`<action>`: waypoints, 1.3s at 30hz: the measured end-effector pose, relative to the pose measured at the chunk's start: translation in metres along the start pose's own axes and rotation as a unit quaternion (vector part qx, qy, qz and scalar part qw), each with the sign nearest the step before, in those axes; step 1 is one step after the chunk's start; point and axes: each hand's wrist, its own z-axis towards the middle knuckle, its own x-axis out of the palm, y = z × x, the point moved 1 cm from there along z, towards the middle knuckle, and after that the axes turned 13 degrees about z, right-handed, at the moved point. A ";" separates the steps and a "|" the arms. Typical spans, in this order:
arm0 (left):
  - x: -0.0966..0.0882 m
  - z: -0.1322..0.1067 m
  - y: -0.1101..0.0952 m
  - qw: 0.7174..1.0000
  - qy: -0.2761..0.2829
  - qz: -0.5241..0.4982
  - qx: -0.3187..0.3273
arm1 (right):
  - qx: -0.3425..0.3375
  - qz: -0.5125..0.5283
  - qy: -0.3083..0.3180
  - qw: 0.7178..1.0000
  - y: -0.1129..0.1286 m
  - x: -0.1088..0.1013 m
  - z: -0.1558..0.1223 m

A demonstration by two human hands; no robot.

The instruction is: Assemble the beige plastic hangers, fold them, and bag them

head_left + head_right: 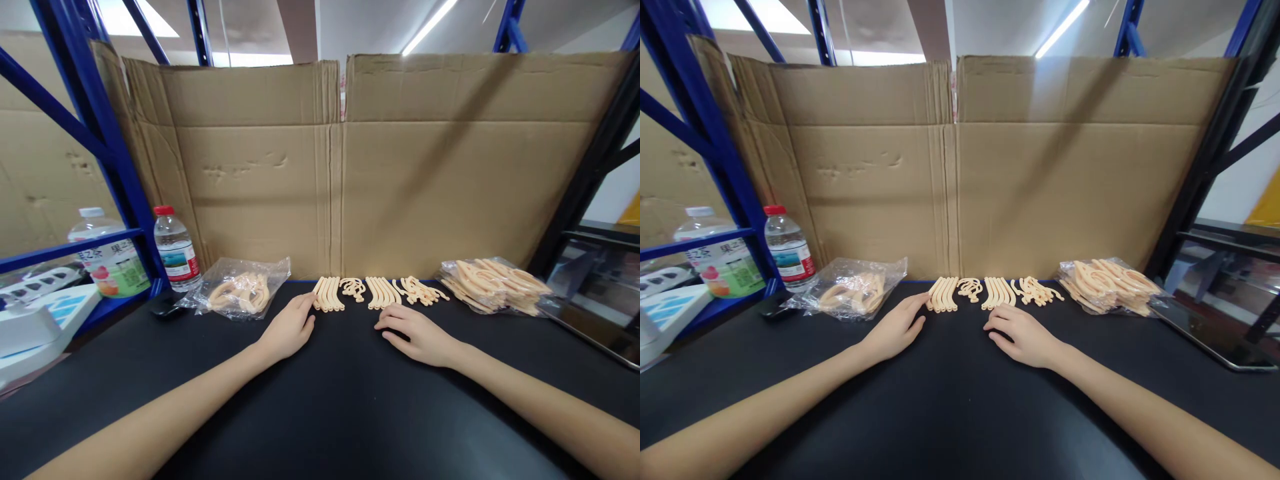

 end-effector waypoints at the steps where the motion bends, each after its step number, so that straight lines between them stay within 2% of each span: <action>1: 0.000 0.000 0.000 1.000 -0.001 0.001 0.001 | -0.002 -0.002 -0.001 1.000 0.000 0.000 0.000; 10: -0.001 0.000 -0.001 1.000 0.000 0.010 0.000 | -0.017 -0.004 -0.021 1.000 0.000 0.001 0.002; 39: -0.005 -0.001 -0.004 1.000 0.014 0.020 -0.018 | -0.012 -0.008 -0.016 1.000 0.001 0.001 -0.001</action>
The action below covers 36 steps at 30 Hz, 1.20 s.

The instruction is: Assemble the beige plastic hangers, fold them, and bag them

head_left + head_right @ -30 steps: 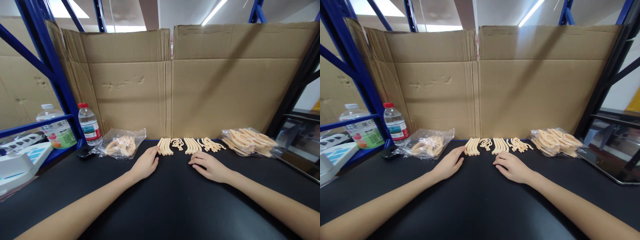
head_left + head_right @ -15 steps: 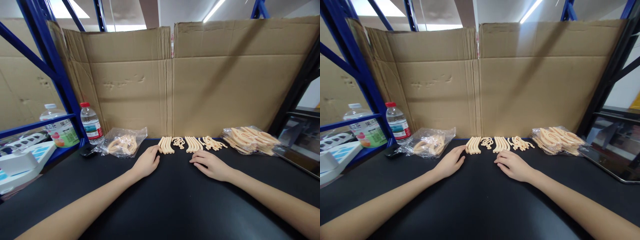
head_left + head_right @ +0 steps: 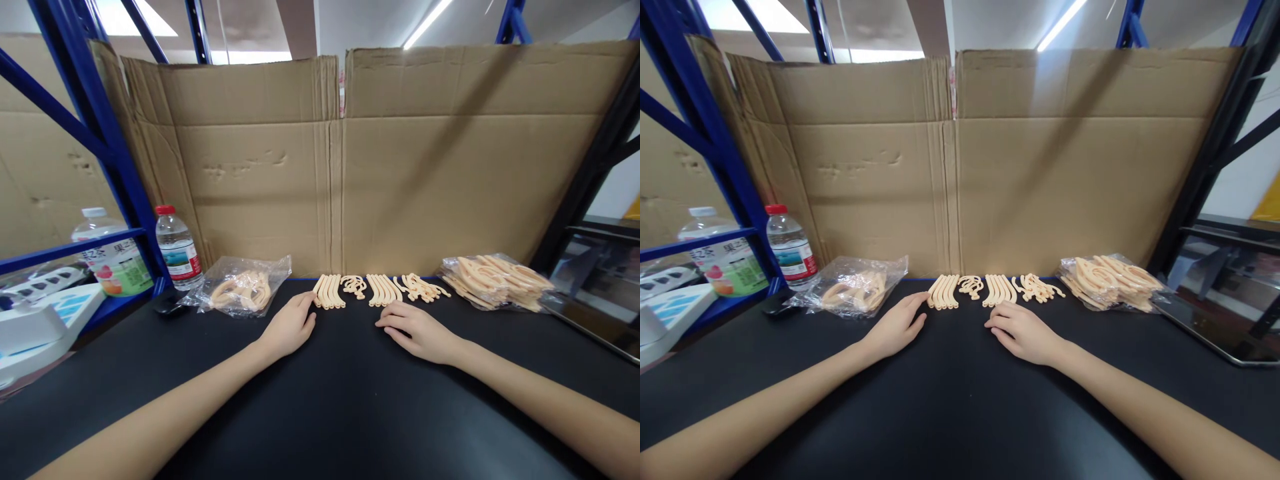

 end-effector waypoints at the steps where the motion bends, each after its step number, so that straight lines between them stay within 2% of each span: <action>1: 0.000 0.000 0.000 1.000 0.000 -0.001 0.002 | -0.001 0.000 0.000 1.000 0.000 0.000 0.000; 8: -0.001 0.002 0.000 1.000 0.012 -0.005 0.026 | 0.003 -0.005 0.000 1.000 0.000 0.000 0.000; 16: -0.002 0.003 -0.001 0.999 0.025 0.002 0.025 | 0.007 -0.016 -0.012 1.000 0.000 -0.001 0.006; 20: -0.002 0.003 -0.001 0.999 0.026 0.007 0.022 | 0.083 -0.025 -0.044 0.995 -0.010 -0.005 0.028; 23: -0.002 0.003 -0.001 1.000 0.024 0.005 0.020 | 0.127 -0.046 -0.038 0.990 -0.020 -0.007 0.054; 29: -0.003 0.001 -0.001 1.000 0.018 0.004 0.018 | 0.168 -0.089 0.005 0.982 -0.033 0.005 0.094; 36: -0.003 -0.001 0.000 1.000 0.008 0.004 0.014 | 0.173 -0.098 0.029 0.980 -0.029 0.017 0.105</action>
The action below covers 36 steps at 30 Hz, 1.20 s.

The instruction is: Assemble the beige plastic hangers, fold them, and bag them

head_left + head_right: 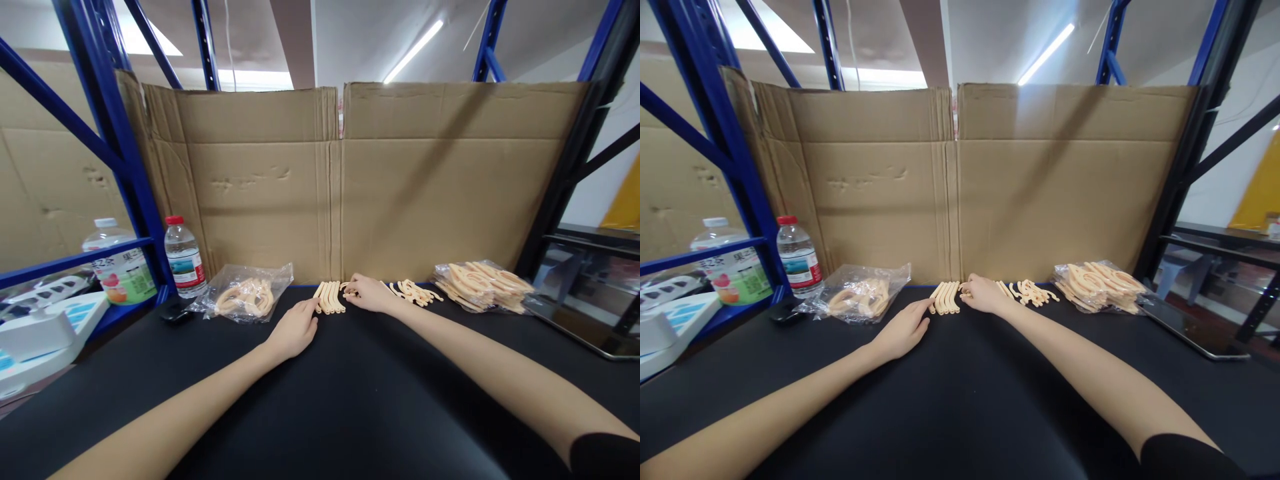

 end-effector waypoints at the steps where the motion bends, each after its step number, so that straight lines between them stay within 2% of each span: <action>1: 0.000 0.000 0.000 1.000 -0.002 -0.001 -0.001 | 0.002 0.003 0.000 1.000 0.001 0.000 0.001; 7: -0.004 -0.001 -0.003 1.000 -0.019 -0.005 -0.009 | -0.001 0.050 -0.025 0.998 -0.002 0.000 0.007; 14: -0.011 -0.004 -0.006 0.999 -0.030 0.010 -0.039 | 0.007 0.145 -0.146 0.979 -0.014 -0.015 0.005; 18: -0.018 -0.002 -0.008 0.995 -0.040 0.034 -0.089 | 0.017 0.207 -0.186 0.960 -0.010 -0.029 -0.019; 24: -0.016 0.005 -0.005 0.994 -0.004 0.048 -0.099 | 0.019 0.282 -0.176 0.943 0.008 -0.030 -0.080; 29: -0.021 0.005 0.000 0.991 0.057 0.069 -0.101 | 0.080 0.409 -0.134 0.899 0.023 -0.023 -0.113; 36: -0.038 0.006 0.010 0.982 0.123 0.075 -0.122 | 0.107 0.541 -0.126 0.825 0.036 -0.028 -0.117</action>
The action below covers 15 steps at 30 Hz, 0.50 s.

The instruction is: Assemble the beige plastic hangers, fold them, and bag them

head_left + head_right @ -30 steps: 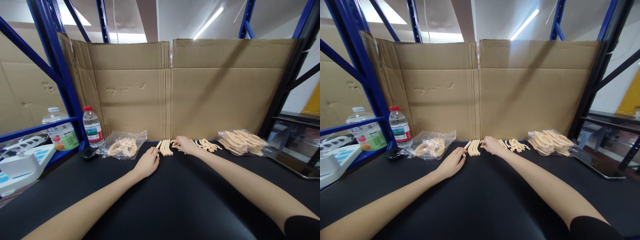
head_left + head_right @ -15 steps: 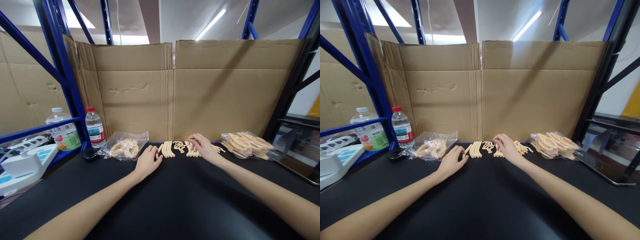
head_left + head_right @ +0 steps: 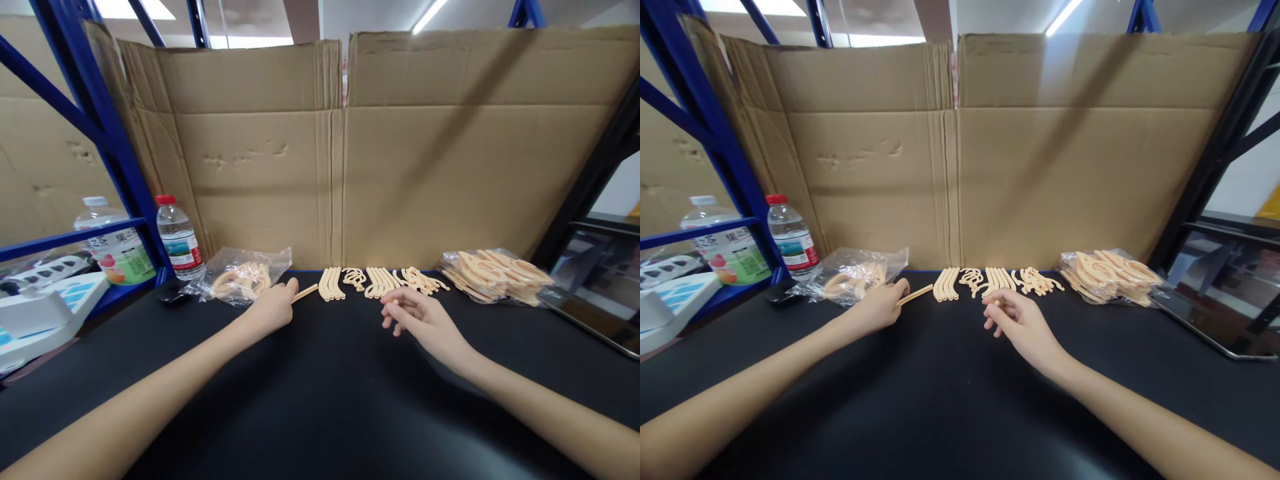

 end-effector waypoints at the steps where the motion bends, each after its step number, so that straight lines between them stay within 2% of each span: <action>1: -0.004 0.000 0.001 1.000 0.004 -0.010 -0.003 | 0.010 0.021 -0.006 1.000 -0.001 0.000 -0.001; 5: -0.019 -0.001 0.000 0.996 -0.006 -0.085 -0.017 | 0.051 0.089 -0.018 0.995 -0.007 0.001 -0.003; 8: -0.023 -0.004 -0.013 0.979 0.015 -0.202 -0.023 | 0.064 0.113 -0.028 0.991 -0.010 0.001 -0.004; 12: -0.017 -0.011 -0.041 0.908 0.093 -0.407 -0.028 | 0.069 0.190 -0.070 0.977 -0.013 0.001 -0.005; 15: -0.010 -0.018 -0.062 0.857 0.149 -0.493 -0.009 | 0.091 0.250 -0.095 0.959 -0.016 -0.002 -0.005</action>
